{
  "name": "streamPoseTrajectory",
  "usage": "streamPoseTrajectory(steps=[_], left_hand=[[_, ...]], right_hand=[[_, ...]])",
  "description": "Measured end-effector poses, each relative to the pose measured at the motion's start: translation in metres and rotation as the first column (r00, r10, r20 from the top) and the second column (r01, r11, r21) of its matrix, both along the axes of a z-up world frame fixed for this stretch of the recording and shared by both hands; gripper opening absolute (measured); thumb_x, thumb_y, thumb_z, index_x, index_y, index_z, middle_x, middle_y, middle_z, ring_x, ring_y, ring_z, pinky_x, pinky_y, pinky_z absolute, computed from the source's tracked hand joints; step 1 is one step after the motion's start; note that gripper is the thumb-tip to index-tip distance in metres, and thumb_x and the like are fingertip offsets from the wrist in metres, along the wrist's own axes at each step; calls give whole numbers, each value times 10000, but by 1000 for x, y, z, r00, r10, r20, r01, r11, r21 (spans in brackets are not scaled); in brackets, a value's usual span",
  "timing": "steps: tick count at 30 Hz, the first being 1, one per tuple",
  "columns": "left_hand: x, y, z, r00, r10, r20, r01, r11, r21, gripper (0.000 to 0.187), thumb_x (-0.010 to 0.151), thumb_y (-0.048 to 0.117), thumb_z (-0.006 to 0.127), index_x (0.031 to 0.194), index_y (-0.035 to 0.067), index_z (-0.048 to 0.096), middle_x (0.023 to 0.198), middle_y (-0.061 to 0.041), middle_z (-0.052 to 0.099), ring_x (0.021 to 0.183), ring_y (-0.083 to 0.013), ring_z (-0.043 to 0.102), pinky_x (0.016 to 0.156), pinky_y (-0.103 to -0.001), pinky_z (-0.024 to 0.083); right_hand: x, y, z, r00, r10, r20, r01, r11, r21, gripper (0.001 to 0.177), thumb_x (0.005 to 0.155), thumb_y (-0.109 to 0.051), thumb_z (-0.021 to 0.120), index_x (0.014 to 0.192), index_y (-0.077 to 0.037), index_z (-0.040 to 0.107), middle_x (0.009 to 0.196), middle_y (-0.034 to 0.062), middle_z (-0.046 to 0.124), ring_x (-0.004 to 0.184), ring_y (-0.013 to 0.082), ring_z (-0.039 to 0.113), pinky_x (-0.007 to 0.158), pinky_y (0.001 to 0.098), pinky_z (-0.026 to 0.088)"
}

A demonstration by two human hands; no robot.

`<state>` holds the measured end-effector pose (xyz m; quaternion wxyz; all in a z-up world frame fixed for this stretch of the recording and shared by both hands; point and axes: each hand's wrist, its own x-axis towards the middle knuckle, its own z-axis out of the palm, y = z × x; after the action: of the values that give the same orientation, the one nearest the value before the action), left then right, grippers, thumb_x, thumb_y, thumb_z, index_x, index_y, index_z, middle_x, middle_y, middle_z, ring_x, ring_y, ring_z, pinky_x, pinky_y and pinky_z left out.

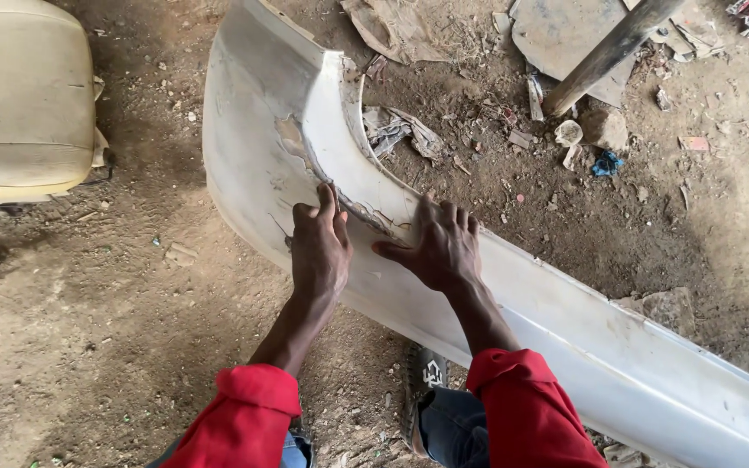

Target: The person uses a sanding block to sand the surface of a white car bumper. The person holds the bumper with one hand while sanding with the other, working along the curved edge and flat surfaces.

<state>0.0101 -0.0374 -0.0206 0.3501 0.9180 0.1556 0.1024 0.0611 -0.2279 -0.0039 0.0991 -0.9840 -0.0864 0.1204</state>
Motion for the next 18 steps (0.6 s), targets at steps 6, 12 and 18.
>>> streamPoseTrajectory(steps=[6,12,18], left_hand=[[-2,-8,-16,999,-35,-4,35,994,106,578,1159,133,595,1687,-43,442,1235,-315,600,1052,-441,824,820,-453,748],[17,9,-8,1000,-13,9,12,993,115,522,1189,120,541,1666,-66,443,1240,-321,603,1032,-429,821,794,-473,756],[6,3,-1,998,-26,-58,28,999,35,588,1162,44,594,1698,-95,397,1247,-348,597,1087,-419,803,856,-466,742]], right_hand=[[1,-1,-5,1000,1,4,-1,1000,12,1359,758,-1015,681,1723,-90,438,1587,241,558,1519,413,511,1288,570,323],[1,0,-5,1000,20,24,-20,1000,0,1362,757,-1019,672,1717,-76,455,1579,253,560,1511,422,504,1272,567,322],[6,-2,-8,1000,18,-8,-18,999,46,1421,741,-1053,676,1746,-89,395,1588,255,531,1532,431,485,1288,572,321]])
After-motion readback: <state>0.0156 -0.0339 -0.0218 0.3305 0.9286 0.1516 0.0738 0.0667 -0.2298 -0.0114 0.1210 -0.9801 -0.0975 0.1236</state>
